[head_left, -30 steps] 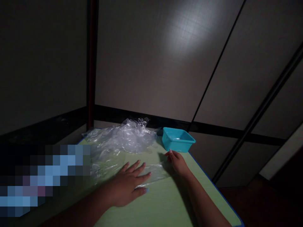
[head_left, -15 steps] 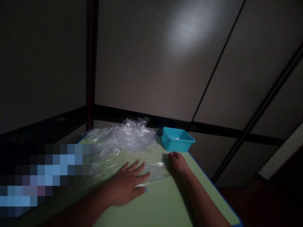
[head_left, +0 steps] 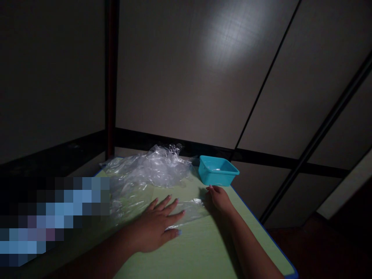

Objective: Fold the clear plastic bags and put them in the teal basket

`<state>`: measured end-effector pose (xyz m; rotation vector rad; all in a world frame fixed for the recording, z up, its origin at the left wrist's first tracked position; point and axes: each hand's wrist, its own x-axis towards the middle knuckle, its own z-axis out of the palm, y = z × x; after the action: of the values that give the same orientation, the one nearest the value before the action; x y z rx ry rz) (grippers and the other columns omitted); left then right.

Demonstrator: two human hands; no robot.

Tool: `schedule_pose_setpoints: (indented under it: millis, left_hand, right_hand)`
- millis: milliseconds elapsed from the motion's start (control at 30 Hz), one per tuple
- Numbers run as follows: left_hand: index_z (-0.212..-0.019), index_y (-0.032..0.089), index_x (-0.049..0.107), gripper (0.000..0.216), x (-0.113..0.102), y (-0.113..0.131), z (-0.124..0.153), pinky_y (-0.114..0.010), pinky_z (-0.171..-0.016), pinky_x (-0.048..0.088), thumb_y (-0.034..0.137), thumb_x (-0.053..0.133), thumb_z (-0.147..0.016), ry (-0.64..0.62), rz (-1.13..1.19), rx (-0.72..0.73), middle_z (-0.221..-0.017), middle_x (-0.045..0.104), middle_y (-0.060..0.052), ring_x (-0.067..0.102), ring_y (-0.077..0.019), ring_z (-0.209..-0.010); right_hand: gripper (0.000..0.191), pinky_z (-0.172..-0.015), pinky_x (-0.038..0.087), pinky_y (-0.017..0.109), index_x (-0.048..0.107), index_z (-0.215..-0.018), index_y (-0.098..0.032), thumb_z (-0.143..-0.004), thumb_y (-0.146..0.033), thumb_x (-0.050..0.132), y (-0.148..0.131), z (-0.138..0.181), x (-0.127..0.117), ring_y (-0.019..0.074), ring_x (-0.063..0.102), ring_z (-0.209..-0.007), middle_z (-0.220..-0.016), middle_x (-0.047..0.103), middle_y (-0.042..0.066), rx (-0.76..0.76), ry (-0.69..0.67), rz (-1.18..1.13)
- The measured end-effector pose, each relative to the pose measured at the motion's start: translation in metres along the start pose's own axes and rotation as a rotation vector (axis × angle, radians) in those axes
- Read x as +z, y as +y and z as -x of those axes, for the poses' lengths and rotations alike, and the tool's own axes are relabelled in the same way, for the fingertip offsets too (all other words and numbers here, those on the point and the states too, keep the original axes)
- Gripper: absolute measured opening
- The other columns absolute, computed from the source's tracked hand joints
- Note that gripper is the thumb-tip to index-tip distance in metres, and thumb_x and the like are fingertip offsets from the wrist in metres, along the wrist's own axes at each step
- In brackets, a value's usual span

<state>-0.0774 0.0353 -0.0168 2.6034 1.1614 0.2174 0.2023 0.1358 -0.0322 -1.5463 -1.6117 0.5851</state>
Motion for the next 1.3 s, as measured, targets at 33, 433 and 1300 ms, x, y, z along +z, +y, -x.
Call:
schedule_pose_setpoints:
  millis: [33,433,1300]
  left_hand:
    - [-0.138,0.042,0.018,0.051,0.000,0.000,0.000,-0.058,-0.104,0.008,0.058,0.026,-0.089,0.000,0.003,0.000,-0.148,0.008,0.001,0.001,-0.0288,-0.135]
    - [-0.137,0.043,0.019,0.051,0.001,-0.001,0.000,-0.058,-0.104,0.008,0.059,0.025,-0.089,0.002,0.003,-0.003,-0.148,0.008,0.001,0.000,-0.0289,-0.135]
    - [-0.138,0.043,0.018,0.051,0.000,0.001,0.001,-0.058,-0.104,0.009,0.059,0.024,-0.089,0.004,-0.003,-0.005,-0.148,0.007,0.001,0.001,-0.0286,-0.135]
  right_hand:
    - [0.050,-0.061,0.042,0.030,0.068,-0.083,-0.010,-0.080,-0.051,0.039,0.000,0.000,0.001,0.0217,0.060,-0.068,-0.075,0.068,0.012,-0.001,-0.008,0.011]
    - [0.059,-0.048,0.036,0.025,0.066,-0.073,-0.012,-0.079,-0.062,0.035,-0.007,0.003,0.000,0.0153,0.051,-0.049,-0.053,0.057,0.003,-0.019,-0.045,-0.052]
    - [0.042,-0.095,0.011,0.063,0.053,-0.119,-0.034,-0.077,-0.031,0.059,-0.016,0.020,0.001,0.0327,0.021,-0.129,-0.142,0.032,0.007,-0.186,-0.224,0.414]
